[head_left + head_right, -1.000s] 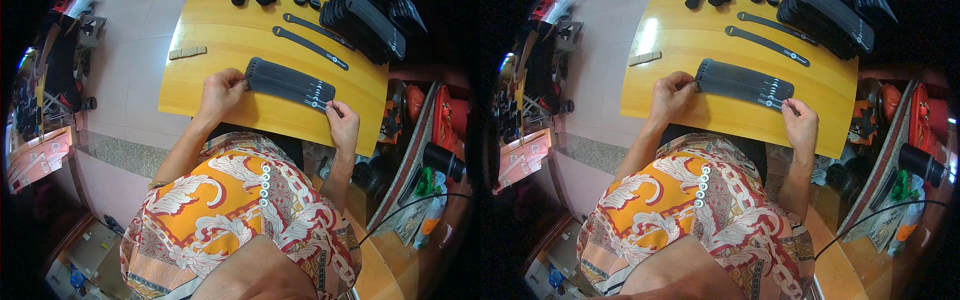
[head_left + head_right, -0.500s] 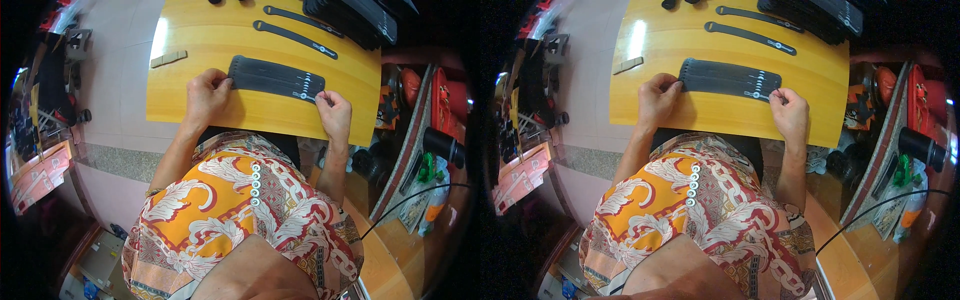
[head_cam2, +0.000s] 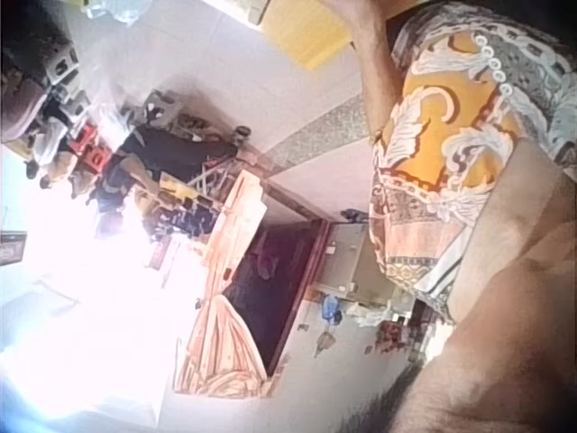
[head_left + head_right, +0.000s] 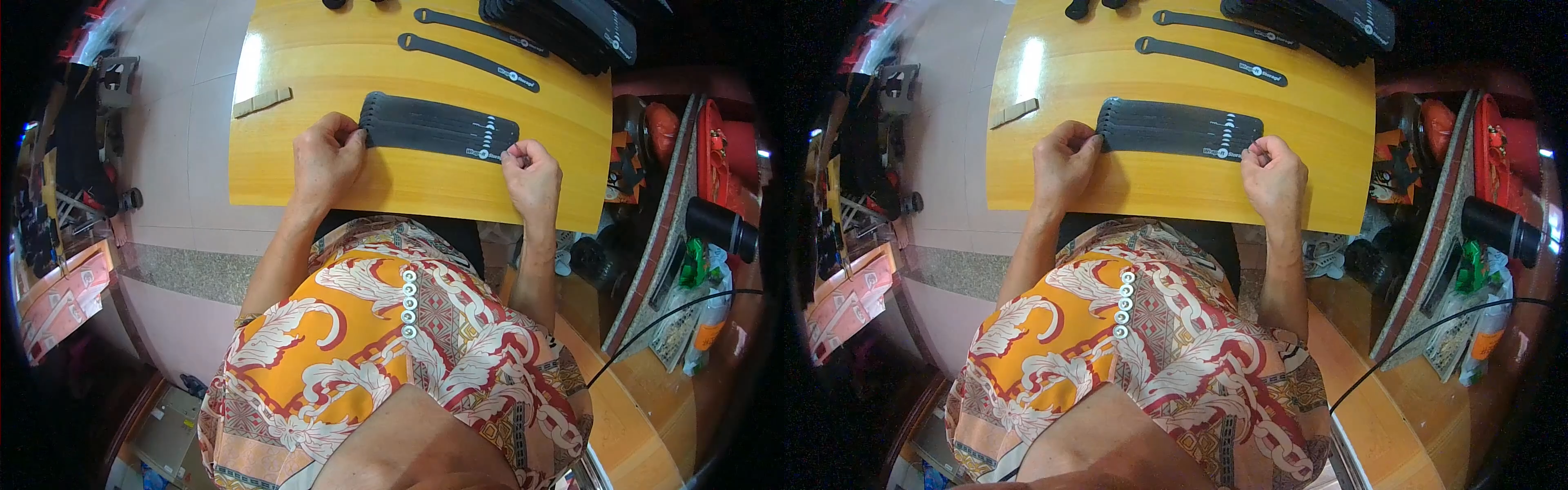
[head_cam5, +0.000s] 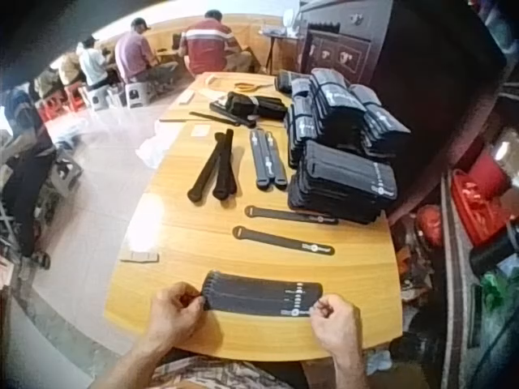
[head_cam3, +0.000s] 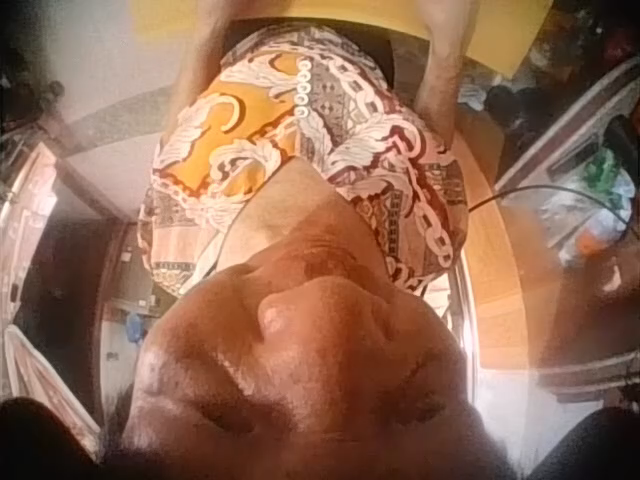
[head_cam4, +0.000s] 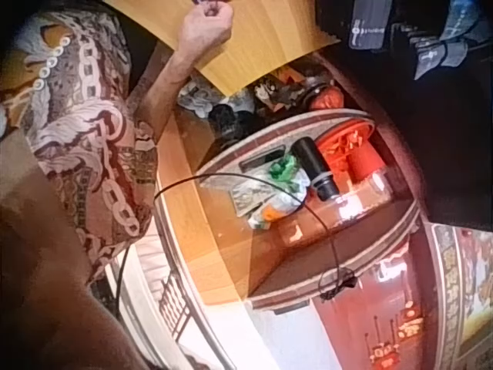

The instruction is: Assembling components for tourniquets at a workshop table.

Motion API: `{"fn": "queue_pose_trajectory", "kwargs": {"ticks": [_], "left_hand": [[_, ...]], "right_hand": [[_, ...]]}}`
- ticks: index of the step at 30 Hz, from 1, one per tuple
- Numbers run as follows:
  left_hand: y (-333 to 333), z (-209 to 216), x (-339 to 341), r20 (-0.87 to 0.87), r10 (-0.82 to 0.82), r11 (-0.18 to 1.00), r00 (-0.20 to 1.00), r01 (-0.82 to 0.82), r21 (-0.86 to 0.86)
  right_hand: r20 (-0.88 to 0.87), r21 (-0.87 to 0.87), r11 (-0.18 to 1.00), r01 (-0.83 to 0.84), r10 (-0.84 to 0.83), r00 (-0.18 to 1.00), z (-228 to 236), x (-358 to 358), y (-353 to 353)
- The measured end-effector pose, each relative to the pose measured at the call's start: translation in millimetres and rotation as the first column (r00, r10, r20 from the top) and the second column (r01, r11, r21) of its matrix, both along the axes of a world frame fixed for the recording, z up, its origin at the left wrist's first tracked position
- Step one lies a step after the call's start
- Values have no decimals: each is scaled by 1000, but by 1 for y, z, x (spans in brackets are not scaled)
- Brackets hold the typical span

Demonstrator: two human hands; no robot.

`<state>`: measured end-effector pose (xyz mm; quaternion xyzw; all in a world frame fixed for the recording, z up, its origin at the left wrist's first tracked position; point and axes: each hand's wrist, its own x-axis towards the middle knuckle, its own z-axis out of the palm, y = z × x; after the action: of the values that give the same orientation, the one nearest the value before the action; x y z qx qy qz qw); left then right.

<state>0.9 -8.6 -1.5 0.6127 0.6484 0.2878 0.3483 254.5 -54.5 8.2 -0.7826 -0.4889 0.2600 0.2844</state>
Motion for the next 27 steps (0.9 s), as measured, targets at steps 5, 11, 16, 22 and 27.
{"fn": "queue_pose_trajectory", "kwargs": {"ticks": [5, 11, 16, 22, 27], "left_hand": [[8, 10, -3, -111, -68, 998, 991, 66, -19], [11, 18, -12, -273, -147, 989, 951, 133, -68], [10, 5, -27, 60, -140, 988, 988, 144, -64], [-1, 2, -30, 223, -5, 999, 975, 13, -37], [-9, 2, -36, 226, 1, 999, 974, -11, 45]], "right_hand": [[137, -42, 999, -16, 22, 990, 6, -2, 3], [235, -170, 984, -51, 91, 968, 15, -1, 5], [170, -108, 992, -59, 76, 983, 35, 1, 12], [540, 314, 825, -470, 253, 803, 15, -21, 79], [630, 71, 872, -484, 338, 700, -6, -27, 115]]}}
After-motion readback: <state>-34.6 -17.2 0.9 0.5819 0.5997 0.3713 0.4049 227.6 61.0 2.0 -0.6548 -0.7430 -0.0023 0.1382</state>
